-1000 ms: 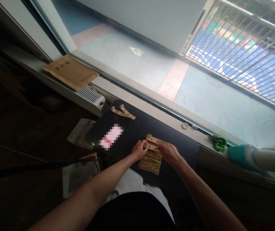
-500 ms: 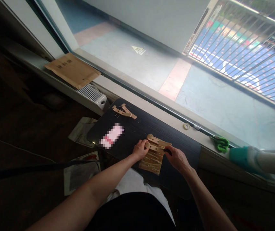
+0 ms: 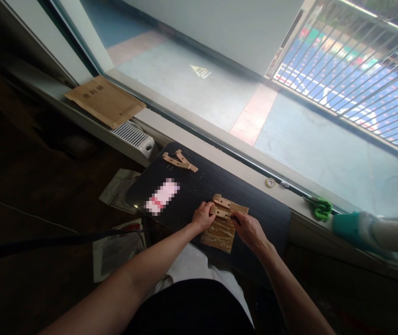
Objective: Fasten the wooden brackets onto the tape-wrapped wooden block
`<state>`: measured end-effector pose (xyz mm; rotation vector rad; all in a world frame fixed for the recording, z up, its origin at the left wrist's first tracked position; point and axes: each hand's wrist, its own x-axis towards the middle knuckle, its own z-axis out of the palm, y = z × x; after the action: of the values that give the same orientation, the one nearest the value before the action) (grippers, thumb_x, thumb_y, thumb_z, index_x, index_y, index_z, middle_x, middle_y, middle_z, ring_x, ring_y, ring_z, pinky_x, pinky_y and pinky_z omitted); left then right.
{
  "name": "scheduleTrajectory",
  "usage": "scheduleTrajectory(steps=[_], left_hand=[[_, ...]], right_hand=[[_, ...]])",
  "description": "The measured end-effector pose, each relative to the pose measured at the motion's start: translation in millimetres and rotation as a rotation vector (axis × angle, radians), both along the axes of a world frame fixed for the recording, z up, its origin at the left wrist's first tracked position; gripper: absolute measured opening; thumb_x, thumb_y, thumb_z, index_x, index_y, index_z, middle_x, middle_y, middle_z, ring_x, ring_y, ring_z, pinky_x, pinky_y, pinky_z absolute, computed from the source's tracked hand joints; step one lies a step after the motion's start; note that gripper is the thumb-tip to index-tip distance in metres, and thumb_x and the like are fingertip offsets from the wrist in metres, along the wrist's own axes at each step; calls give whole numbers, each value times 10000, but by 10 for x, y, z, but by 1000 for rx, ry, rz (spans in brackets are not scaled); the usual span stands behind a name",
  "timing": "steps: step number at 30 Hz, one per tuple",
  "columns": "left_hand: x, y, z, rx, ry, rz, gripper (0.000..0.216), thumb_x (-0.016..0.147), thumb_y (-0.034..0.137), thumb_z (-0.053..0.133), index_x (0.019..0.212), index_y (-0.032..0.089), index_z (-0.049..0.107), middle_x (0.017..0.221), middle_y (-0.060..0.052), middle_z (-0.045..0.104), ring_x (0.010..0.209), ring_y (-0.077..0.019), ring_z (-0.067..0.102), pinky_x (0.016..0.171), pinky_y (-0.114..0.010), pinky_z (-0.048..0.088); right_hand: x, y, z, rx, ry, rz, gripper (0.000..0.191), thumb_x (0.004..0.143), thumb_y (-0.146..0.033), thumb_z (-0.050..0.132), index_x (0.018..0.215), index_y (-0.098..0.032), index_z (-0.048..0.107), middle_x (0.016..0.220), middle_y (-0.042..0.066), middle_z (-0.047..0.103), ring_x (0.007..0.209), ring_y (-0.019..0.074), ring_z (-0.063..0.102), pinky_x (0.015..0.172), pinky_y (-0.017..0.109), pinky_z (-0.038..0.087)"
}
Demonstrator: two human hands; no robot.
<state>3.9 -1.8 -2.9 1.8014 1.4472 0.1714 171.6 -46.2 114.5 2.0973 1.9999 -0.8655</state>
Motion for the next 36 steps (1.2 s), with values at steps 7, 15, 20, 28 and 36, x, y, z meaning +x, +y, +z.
scheduleTrajectory(steps=[7, 15, 20, 28, 36], left_hand=[[0, -10, -23, 8, -7, 7, 307, 762, 208, 562, 1066, 236, 528, 1030, -28, 547, 958, -177, 583, 901, -279, 444], [10, -17, -37, 7, -6, 12, 294, 769, 205, 558, 1060, 240, 531, 1016, -26, 547, 952, -176, 587, 899, -283, 448], [18, -18, -32, 9, -2, 13, 290, 775, 201, 547, 1061, 242, 529, 1023, -27, 546, 957, -175, 587, 901, -281, 448], [12, -11, -15, 2, -2, 7, 301, 770, 206, 556, 1068, 240, 530, 1031, -27, 546, 965, -173, 585, 899, -270, 446], [6, -2, -2, -19, -5, 6, 312, 768, 201, 566, 1074, 246, 529, 1048, -27, 544, 975, -171, 588, 916, -272, 439]], right_hand=[[-10, 77, 27, -47, -52, 14, 208, 896, -250, 427, 1007, -217, 600, 981, 33, 688, 899, 152, 622, 741, 226, 390], [-45, 111, 85, -113, -138, 51, 217, 916, -259, 397, 1007, -214, 589, 958, 44, 694, 886, 156, 636, 725, 236, 394], [-121, 177, 107, -151, -184, 99, 208, 919, -235, 393, 945, -199, 596, 956, 60, 699, 894, 169, 643, 734, 247, 401], [-178, 248, 102, -164, -251, 64, 260, 928, -295, 363, 961, -173, 590, 924, 92, 702, 863, 197, 655, 692, 271, 416], [-98, 289, 194, -161, -193, 138, 241, 889, -210, 415, 1055, -262, 582, 1023, 27, 684, 957, 158, 619, 757, 254, 393]])
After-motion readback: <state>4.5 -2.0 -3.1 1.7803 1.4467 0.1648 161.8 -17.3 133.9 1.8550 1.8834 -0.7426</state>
